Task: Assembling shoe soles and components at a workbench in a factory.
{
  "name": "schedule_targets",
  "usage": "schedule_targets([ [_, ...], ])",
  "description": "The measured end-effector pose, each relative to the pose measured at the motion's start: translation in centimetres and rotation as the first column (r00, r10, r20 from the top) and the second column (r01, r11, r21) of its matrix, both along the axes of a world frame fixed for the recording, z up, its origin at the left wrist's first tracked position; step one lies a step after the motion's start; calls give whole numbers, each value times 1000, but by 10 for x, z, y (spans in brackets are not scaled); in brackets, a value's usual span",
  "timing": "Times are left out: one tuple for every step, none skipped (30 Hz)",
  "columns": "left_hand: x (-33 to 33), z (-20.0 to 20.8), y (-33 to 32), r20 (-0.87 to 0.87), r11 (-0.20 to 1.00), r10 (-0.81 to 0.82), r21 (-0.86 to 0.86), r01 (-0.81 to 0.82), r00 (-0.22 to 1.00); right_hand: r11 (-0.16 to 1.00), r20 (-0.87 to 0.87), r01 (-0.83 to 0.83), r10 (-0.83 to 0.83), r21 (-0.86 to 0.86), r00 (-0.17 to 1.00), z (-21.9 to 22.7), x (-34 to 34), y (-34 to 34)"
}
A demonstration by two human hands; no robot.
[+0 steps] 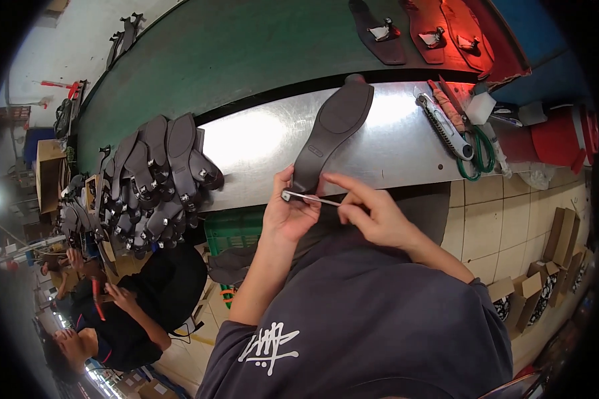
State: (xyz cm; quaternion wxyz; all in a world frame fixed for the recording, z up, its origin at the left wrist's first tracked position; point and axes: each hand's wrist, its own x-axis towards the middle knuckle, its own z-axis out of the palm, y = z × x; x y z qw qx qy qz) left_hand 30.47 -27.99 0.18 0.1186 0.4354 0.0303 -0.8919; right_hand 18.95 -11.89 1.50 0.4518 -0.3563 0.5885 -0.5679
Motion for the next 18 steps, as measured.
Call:
schedule_targets([
  [-5, 1, 3, -27, 1000, -7, 19, 7, 1000, 1000, -18, 2, -2, -1, 1000, -8, 5, -2],
  [-8, 2, 5, -28, 1000, -8, 20, 8, 1000, 1000, -19, 3, -3, 1, 1000, -6, 5, -2],
  [-10, 2, 6, -52, 999, 6, 32, -4, 999, 1000, -4, 14, -14, 2, 1000, -5, 6, -3],
  [-11, 2, 6, -76, 999, 19, 44, -16, 997, 1000, 12, 24, -24, 4, 1000, -5, 7, -4],
  [-10, 1, 6, -75, 999, 19, 44, -15, 997, 1000, 14, 25, -25, 4, 1000, -7, 7, -4],
  [-10, -1, 7, -82, 999, 4, 37, -1, 997, 1000, 98, 25, -25, -3, 995, -10, 7, -5],
  [-10, -3, 8, -89, 999, -11, 30, 13, 996, 1000, 182, 26, -24, -10, 983, -13, 6, -5],
  [-11, -3, 10, -90, 999, -11, 30, 13, 996, 1000, 182, 26, -24, -10, 983, -14, 7, -5],
  [-11, -3, 13, -99, 1000, -30, -2, 30, 995, 998, 140, 52, -48, -26, 989, -16, 9, -5],
  [-11, -3, 15, -107, 998, -49, -34, 46, 993, 996, 98, 77, -72, -44, 993, -17, 11, -5],
  [-11, -2, 15, -106, 998, -49, -33, 45, 993, 996, 98, 77, -72, -43, 993, -18, 12, -6],
  [-13, 1, 16, -82, 1000, -23, -23, 21, 996, 992, 39, 116, -114, -58, 993, -19, 12, -7],
  [-14, 3, 17, -58, 1000, 2, -13, -3, 998, 985, -21, 153, -155, -75, 988, -20, 12, -8],
  [-13, 2, 17, -58, 1000, 3, -12, -4, 998, 986, -21, 153, -155, -74, 988, -21, 11, -8],
  [-11, 0, 18, -86, 1000, 2, -2, -3, 996, 977, -115, 181, -194, -115, 974, -22, 11, -9],
  [-10, 1, 18, -114, 1000, 2, 8, -1, 993, 966, -206, 204, -235, -159, 950, -22, 10, -10],
  [-11, 4, 19, -114, 1000, 3, 7, -2, 994, 966, -205, 203, -234, -159, 950, -21, 9, -10],
  [-13, 11, 22, -42, 999, 9, -41, -11, 999, 970, -175, 198, -222, -141, 959, -20, 7, -10],
])
